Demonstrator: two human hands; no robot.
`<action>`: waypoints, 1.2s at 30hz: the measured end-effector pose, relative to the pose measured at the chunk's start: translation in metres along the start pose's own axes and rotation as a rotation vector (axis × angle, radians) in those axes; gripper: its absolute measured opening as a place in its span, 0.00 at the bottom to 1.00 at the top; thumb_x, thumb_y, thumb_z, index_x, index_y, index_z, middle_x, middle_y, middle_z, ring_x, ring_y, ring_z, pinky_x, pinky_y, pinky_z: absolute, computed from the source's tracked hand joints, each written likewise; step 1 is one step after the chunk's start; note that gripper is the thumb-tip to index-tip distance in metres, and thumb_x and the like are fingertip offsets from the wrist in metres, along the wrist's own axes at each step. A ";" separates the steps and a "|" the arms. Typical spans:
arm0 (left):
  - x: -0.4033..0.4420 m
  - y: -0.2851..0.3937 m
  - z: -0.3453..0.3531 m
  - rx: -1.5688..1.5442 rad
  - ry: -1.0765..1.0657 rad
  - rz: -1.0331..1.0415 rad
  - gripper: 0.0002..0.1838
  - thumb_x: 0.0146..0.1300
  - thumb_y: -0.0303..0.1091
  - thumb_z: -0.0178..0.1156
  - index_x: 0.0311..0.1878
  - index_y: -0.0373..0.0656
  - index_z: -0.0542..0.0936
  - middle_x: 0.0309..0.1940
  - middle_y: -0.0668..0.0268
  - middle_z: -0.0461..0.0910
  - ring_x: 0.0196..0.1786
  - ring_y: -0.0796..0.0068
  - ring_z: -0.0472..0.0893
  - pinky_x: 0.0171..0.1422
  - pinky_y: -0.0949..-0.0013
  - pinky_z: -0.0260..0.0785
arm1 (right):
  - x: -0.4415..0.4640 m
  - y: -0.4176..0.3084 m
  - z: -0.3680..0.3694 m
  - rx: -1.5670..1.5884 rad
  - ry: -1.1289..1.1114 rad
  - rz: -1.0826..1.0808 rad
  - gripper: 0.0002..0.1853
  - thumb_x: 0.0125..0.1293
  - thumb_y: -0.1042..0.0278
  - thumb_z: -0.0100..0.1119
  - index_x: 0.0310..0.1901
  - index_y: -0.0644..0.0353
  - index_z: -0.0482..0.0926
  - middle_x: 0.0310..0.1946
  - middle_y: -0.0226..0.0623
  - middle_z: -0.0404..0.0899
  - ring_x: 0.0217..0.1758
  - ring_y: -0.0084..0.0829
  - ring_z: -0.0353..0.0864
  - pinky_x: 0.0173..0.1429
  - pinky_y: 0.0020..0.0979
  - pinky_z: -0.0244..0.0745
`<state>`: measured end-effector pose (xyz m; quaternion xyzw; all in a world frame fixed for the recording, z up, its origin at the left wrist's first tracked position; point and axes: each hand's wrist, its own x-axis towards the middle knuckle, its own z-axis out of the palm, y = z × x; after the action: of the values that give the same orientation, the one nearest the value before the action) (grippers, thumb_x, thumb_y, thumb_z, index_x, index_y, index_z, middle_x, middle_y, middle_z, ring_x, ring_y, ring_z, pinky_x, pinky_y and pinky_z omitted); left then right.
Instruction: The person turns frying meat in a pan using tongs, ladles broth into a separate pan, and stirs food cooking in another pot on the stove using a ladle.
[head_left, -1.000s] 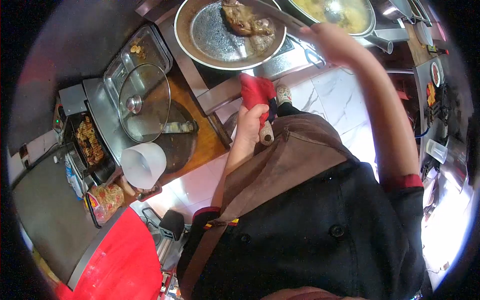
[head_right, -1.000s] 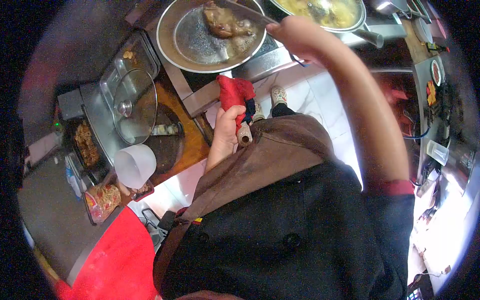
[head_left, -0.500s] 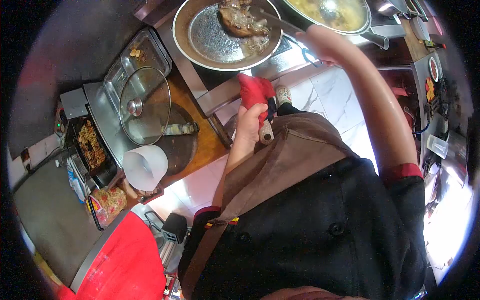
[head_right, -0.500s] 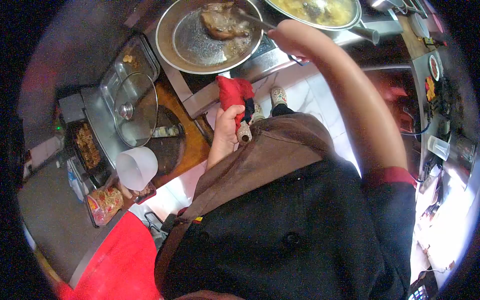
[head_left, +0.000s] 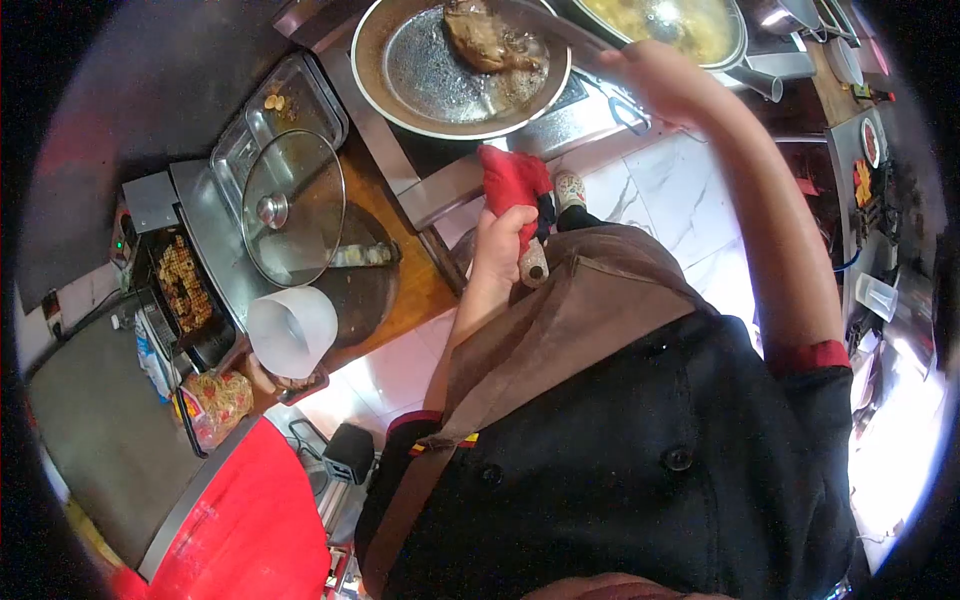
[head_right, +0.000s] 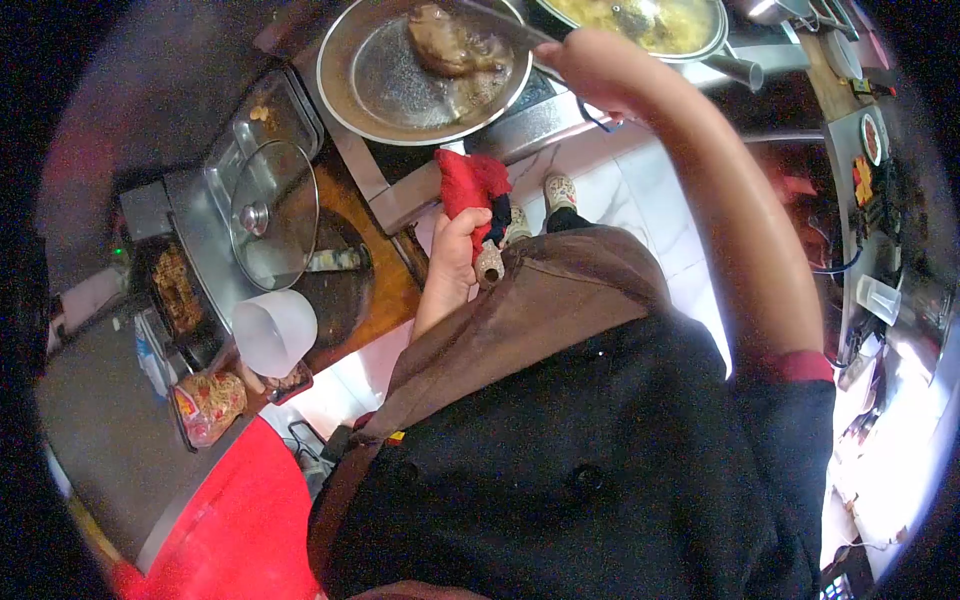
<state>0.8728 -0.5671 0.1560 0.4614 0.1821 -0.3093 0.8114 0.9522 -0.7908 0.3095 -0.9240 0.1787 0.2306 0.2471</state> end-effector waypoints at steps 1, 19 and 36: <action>0.000 -0.001 -0.003 0.010 -0.029 -0.015 0.15 0.49 0.27 0.55 0.43 0.36 0.74 0.27 0.63 0.78 0.24 0.71 0.78 0.26 0.70 0.73 | 0.006 0.005 0.005 -0.012 0.063 -0.017 0.28 0.68 0.49 0.44 0.29 0.72 0.76 0.11 0.39 0.67 0.13 0.34 0.73 0.17 0.36 0.67; 0.004 -0.003 -0.007 0.034 -0.087 -0.048 0.18 0.49 0.26 0.55 0.47 0.39 0.72 0.31 0.66 0.76 0.27 0.75 0.77 0.28 0.72 0.71 | 0.020 0.008 0.012 0.031 -0.052 0.045 0.28 0.69 0.46 0.42 0.28 0.69 0.75 0.09 0.38 0.67 0.09 0.32 0.69 0.16 0.37 0.64; 0.005 -0.008 -0.009 0.022 -0.096 -0.100 0.20 0.50 0.27 0.55 0.49 0.39 0.72 0.32 0.65 0.76 0.28 0.74 0.77 0.30 0.72 0.72 | 0.012 0.009 0.005 -0.033 -0.018 0.059 0.31 0.70 0.47 0.39 0.22 0.69 0.75 0.09 0.37 0.68 0.08 0.30 0.67 0.18 0.36 0.65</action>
<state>0.8710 -0.5643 0.1430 0.4453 0.1624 -0.3734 0.7974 0.9568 -0.7984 0.2959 -0.9201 0.2000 0.2489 0.2267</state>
